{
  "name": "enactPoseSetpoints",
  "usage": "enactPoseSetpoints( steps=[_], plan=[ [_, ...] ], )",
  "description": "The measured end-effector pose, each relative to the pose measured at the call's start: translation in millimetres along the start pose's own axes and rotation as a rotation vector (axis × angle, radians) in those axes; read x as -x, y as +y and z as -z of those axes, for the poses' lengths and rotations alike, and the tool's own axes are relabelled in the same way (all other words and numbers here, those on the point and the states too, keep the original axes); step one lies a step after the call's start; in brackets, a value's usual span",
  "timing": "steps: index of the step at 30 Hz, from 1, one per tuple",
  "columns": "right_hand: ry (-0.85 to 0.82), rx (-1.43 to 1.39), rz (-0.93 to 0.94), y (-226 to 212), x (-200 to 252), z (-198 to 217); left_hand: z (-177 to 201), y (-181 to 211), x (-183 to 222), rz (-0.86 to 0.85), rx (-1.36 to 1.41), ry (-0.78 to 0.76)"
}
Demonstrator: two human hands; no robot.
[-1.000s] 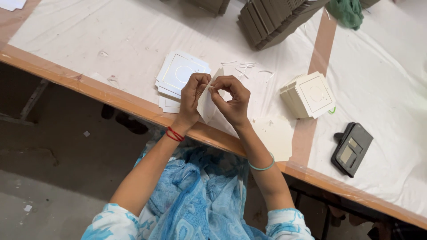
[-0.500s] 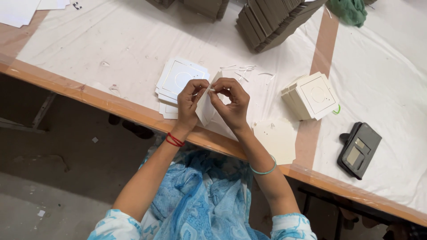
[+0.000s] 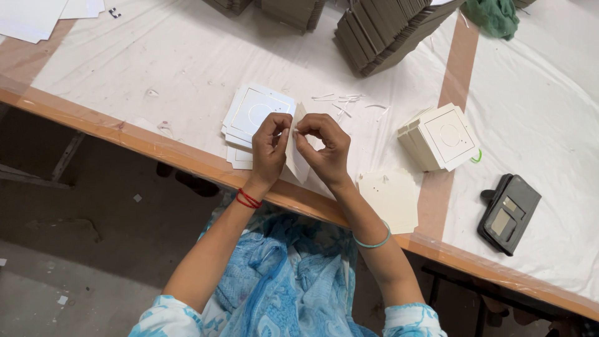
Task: The recorder is assembling small white cardboard boxes or switch covers, handling flat pieces and folding/connecting them.
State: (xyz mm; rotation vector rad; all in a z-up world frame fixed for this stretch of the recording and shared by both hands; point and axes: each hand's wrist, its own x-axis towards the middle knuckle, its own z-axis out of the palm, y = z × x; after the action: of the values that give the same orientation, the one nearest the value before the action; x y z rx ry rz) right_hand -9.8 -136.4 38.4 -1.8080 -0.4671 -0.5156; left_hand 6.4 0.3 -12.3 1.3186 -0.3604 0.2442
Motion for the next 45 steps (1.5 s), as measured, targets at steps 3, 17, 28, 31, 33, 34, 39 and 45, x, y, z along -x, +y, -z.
enactPoseSetpoints(
  steps=[3, 17, 28, 31, 33, 34, 39, 45],
  plan=[
    [0.0, -0.01, -0.009, -0.9, -0.4, -0.5, 1.0, -3.4, 0.5, -0.001, -0.033, 0.006],
    [0.005, -0.144, -0.084, 9.4, 5.7, -6.5, 3.1, -9.2, 1.7, -0.03, 0.035, 0.033],
    [0.049, -0.135, -0.051, 10.9, 5.2, -5.6, 4.1, -10.2, 1.5, -0.09, 0.031, 0.007],
    [0.058, -0.158, -0.069, 6.9, 3.3, -5.0, 2.5, -4.3, -0.1, 0.019, 0.068, 0.003],
    [0.039, -0.095, -0.04, 5.3, 1.5, -3.3, 2.1, -6.4, -0.1, 0.026, 0.064, 0.01],
    [0.019, -0.029, -0.011, 4.5, 0.8, -2.6, 2.0, -7.5, 0.1, 0.034, 0.063, 0.016],
    [-0.003, 0.003, -0.011, 2.3, -1.1, 1.7, 1.6, -6.0, -0.2, 0.021, 0.066, 0.02],
    [-0.002, -0.079, -0.032, 3.0, -2.0, 3.5, 1.5, -1.8, 0.5, 0.032, 0.062, 0.026]
  ],
)
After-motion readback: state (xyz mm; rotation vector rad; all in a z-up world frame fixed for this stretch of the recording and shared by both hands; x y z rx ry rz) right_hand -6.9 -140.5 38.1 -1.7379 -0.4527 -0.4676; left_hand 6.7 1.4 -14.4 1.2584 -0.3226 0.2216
